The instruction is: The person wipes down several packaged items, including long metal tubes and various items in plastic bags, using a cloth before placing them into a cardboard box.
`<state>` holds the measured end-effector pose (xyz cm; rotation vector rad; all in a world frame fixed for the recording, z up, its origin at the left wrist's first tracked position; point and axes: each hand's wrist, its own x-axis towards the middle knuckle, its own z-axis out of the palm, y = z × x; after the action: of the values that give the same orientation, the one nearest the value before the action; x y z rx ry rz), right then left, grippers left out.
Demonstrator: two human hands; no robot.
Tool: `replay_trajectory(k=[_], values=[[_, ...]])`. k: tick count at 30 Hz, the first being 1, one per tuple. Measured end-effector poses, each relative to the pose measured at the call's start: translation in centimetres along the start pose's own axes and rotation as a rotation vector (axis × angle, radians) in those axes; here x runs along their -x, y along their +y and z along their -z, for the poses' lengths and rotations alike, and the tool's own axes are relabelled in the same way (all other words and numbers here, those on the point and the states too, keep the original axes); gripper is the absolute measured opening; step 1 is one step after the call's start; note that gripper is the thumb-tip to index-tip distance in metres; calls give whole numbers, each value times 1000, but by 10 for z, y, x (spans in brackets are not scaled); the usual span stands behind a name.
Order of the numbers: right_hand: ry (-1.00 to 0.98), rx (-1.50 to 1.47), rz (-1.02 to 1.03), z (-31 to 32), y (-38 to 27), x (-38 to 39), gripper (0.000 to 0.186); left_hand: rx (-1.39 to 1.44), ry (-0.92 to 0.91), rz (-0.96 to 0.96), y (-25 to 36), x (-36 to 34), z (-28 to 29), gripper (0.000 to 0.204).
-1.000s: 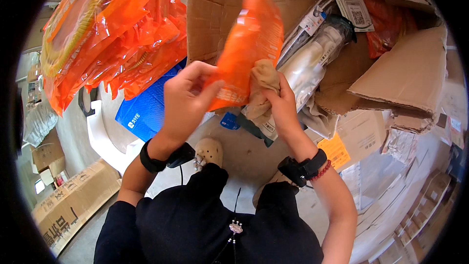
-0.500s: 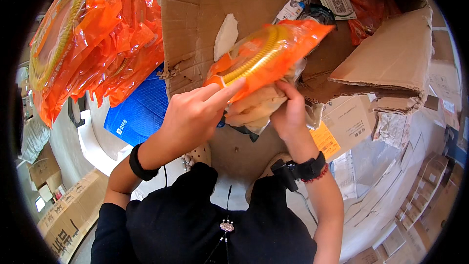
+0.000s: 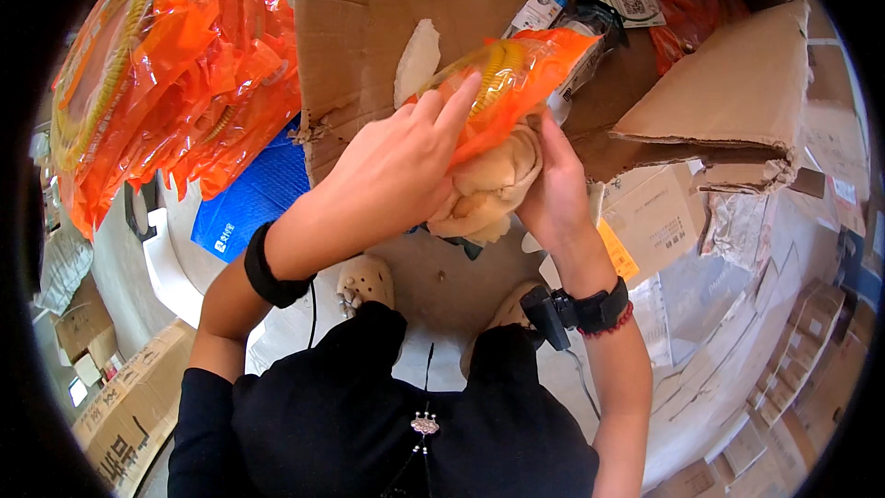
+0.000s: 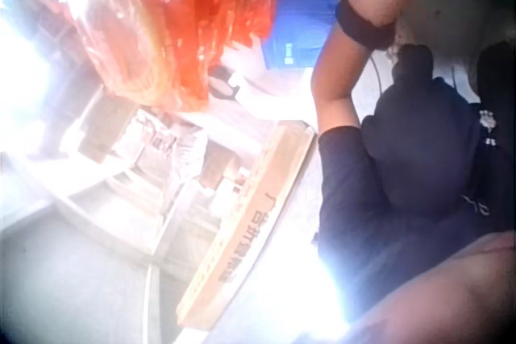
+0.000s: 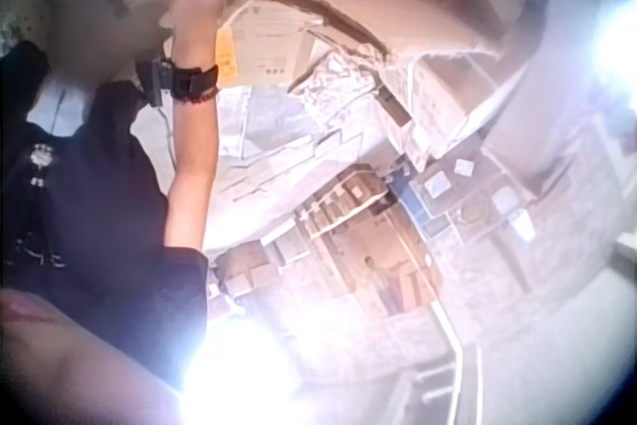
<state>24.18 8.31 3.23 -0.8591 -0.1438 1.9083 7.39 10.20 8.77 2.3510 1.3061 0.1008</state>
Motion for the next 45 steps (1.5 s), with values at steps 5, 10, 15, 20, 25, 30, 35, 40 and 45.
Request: replay_trajectory(k=[5,10,15,20,25,30,35,40,45], values=[[165,144,21,-1,-6,2,43,-136,82,-91,-3,-25,-17,58],[141,115,94,0,-22,4,40,55,9,-34,-6,-21,-12,60],[276,82,159,-19,-27,0,42,32,-37,-24,-7,-14,-8,56],[230,5,253,-19,-44,1,40,7,-54,-43,-5,-7,-14,47],[221,-9,306,-21,-23,-1,42,-1,140,-7,5,-9,-34,38],[40,65,319,-19,-24,8,44,108,204,27,2,-21,-37,34],[-54,265,369,-35,-16,8,64,256,150,22,-14,-15,-27,54],[-87,609,505,-39,-10,-2,67,321,164,-33,-29,-18,-14,89],[-85,913,732,-31,1,-19,69,386,69,11,-39,-18,-4,98]])
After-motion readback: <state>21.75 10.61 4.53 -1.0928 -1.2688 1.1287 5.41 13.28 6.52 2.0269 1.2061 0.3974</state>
